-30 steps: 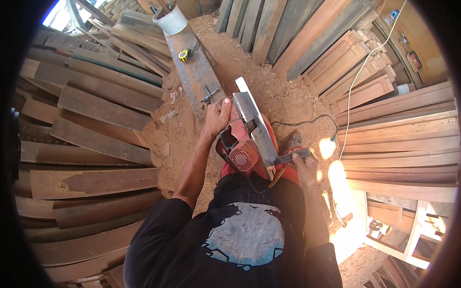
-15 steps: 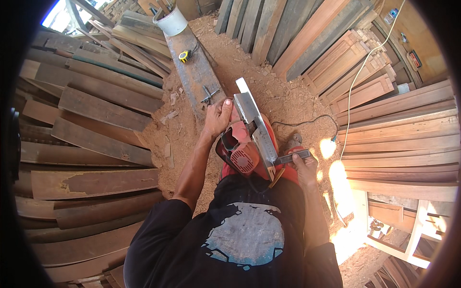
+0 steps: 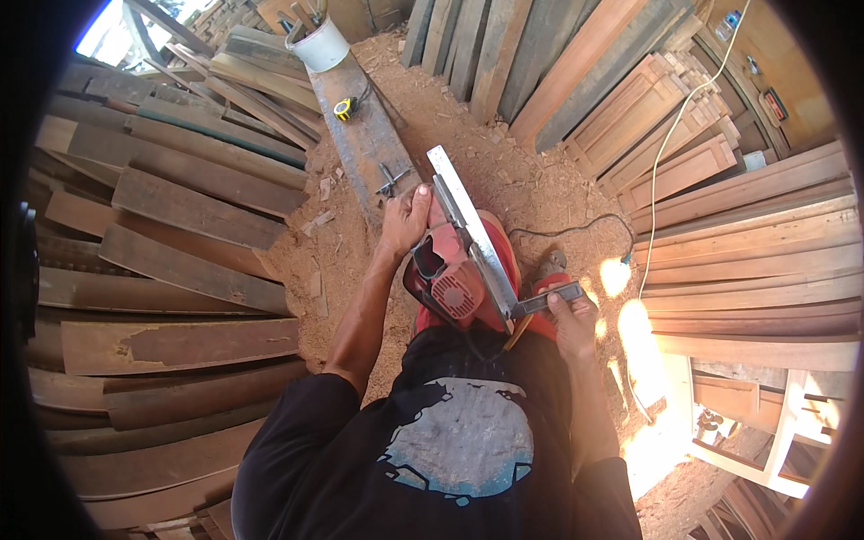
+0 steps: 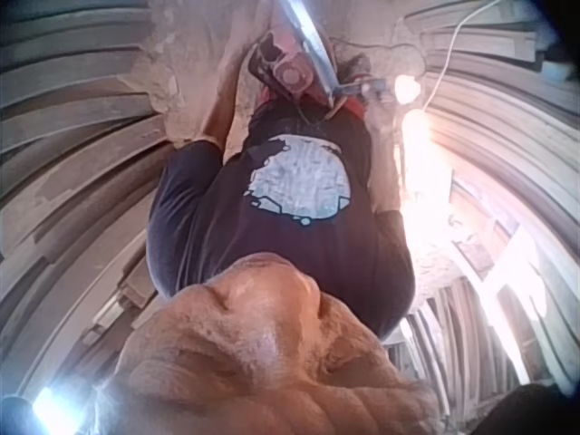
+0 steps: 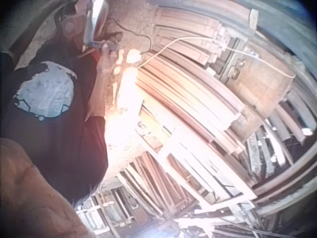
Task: The person adjusts the settings on a red circular saw using a metal square and a pencil. They repeatedly position the square against the saw's base plate and blade, make marks, and manipulate the adjustment knobs and levers to calibrate the tool.
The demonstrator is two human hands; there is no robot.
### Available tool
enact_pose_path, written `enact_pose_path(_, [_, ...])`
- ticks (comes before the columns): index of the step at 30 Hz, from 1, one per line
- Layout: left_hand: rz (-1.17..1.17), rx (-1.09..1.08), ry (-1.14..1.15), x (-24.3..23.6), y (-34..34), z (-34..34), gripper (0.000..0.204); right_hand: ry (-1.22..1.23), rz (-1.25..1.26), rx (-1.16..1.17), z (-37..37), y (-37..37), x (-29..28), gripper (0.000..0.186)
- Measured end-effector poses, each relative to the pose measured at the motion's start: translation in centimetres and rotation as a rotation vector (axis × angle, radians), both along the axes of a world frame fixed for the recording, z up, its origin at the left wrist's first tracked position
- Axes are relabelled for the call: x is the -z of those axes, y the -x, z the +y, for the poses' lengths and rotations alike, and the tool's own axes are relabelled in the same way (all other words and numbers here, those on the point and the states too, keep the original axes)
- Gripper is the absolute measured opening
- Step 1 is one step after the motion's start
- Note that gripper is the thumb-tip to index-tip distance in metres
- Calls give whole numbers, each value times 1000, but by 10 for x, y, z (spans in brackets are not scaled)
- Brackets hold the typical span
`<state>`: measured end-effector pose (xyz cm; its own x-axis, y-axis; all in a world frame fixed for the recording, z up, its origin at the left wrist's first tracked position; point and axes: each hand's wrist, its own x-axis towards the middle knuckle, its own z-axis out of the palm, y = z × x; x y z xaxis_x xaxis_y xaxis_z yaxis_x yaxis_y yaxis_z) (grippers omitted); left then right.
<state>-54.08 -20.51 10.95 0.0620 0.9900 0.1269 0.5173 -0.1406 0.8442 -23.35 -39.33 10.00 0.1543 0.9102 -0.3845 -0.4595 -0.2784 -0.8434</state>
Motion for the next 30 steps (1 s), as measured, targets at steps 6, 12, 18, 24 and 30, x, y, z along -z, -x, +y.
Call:
enact_pose_path(6, [116,18,42,-15,-7,-3,59,-9,68,-20,-5,-8,13,16])
enact_pose_path(12, [169,39,36,-24,-14,-5,59,3,129,-20,-9,-13,22,16])
enact_pose_path(18, [174,30,40,-26,-15,-6,60,-13,143,-29,-9,-14,24,16])
enact_pose_path(24, [172,39,70,-27,-15,-6,61,0,147,-23,-8,-15,28,16])
enact_pose_path(30, [202,24,92,-18,-12,-3,64,-15,154,-11,-3,-13,17,14])
